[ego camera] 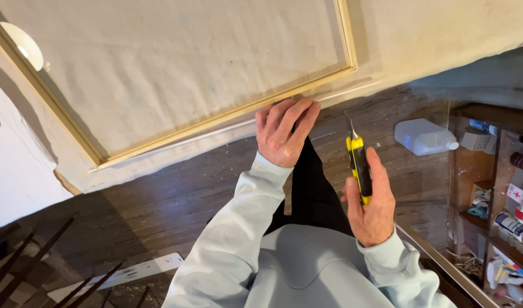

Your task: The person uses a utility knife to cut thin wooden sticks to length against a wooden frame. They repeatedly measure, cut, and inspect the sticks, placing trimmed pieces aside and continuing the process on additional sticks.

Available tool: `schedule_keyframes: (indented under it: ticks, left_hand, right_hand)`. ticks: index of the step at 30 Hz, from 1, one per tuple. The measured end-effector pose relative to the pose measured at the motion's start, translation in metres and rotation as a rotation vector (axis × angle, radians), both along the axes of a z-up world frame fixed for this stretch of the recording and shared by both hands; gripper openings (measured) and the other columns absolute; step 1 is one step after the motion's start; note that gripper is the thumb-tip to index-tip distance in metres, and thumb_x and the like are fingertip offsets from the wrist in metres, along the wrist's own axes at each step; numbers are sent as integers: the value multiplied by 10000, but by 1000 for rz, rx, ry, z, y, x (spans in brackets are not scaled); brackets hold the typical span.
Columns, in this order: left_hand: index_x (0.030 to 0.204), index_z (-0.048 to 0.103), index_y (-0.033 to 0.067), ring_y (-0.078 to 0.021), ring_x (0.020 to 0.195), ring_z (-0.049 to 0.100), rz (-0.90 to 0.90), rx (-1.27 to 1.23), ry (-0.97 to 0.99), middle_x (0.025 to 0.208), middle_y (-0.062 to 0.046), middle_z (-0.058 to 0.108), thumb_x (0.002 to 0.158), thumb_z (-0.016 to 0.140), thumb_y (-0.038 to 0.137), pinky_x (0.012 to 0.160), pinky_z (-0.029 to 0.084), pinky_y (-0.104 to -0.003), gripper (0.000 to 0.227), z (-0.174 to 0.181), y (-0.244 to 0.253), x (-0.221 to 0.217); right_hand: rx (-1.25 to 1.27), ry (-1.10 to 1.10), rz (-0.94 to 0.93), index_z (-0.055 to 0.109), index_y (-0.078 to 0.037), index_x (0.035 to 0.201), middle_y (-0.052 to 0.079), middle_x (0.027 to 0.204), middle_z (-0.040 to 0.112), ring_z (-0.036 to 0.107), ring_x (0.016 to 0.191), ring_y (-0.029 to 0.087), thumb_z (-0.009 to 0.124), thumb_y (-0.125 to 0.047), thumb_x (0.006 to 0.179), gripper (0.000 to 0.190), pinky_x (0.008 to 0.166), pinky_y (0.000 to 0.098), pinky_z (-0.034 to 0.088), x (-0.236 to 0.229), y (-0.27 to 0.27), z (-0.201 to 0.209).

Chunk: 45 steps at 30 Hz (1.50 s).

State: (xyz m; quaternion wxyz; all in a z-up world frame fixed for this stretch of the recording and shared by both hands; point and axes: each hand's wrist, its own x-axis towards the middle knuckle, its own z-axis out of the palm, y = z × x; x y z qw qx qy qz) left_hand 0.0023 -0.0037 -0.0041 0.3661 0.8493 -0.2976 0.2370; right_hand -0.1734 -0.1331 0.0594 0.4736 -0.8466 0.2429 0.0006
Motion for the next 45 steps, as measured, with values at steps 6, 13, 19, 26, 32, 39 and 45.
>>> schedule_keyframes:
  ticks: [6,13,19,26,32,39,45]
  left_hand:
    - [1101,819,126,-236,1007,713,-12,-12,3,1138,-43,746,1109,616,109,907,477,-372,204,-15,1,-2]
    - [1149,826,153,-230,1024,706,-40,33,-39,1178,-50,748,1110,604,97,931,482,-385,232,-24,6,-3]
    - [1207,815,170,-224,1023,688,-62,103,-59,1189,-55,733,1108,584,96,918,499,-395,262,-26,8,-3]
    - [1250,796,196,-227,1010,667,-34,161,-107,1182,-67,715,1097,599,57,901,505,-392,285,-24,6,-3]
    - [1241,797,199,-231,1006,656,-35,159,-115,1172,-76,705,1117,563,74,890,503,-398,292,-27,5,-3]
    - [1264,788,209,-230,1005,659,-31,192,-134,1166,-76,707,1120,562,82,879,510,-400,296,-27,6,-3]
    - [1270,789,212,-231,1006,661,-29,187,-129,1160,-74,709,1122,558,86,880,507,-403,301,-29,6,-3]
  right_hand:
    - [-93,46,94,414,-1,1650,272,1367,557,765,766,320,515,-85,1109,556,610,431,647,23,2,0]
    - [-190,80,102,448,-126,1675,193,1415,577,761,969,391,538,-151,1119,564,702,496,638,31,5,-3]
    - [-177,81,105,457,-140,1673,198,1419,580,767,929,394,547,-149,1115,566,655,468,635,32,7,-7]
    - [-99,97,76,426,-137,1680,201,1407,588,771,807,295,532,-140,1110,580,596,398,637,36,7,-8]
    - [-65,113,69,422,-119,1677,197,1414,577,761,782,260,524,-130,1108,578,563,342,631,34,10,-11]
    - [-53,116,68,414,-130,1681,185,1408,575,754,783,242,523,-132,1111,580,551,320,634,37,11,-9]
    - [-48,117,72,418,-123,1676,182,1411,576,752,785,238,517,-141,1113,572,540,313,632,37,11,-9]
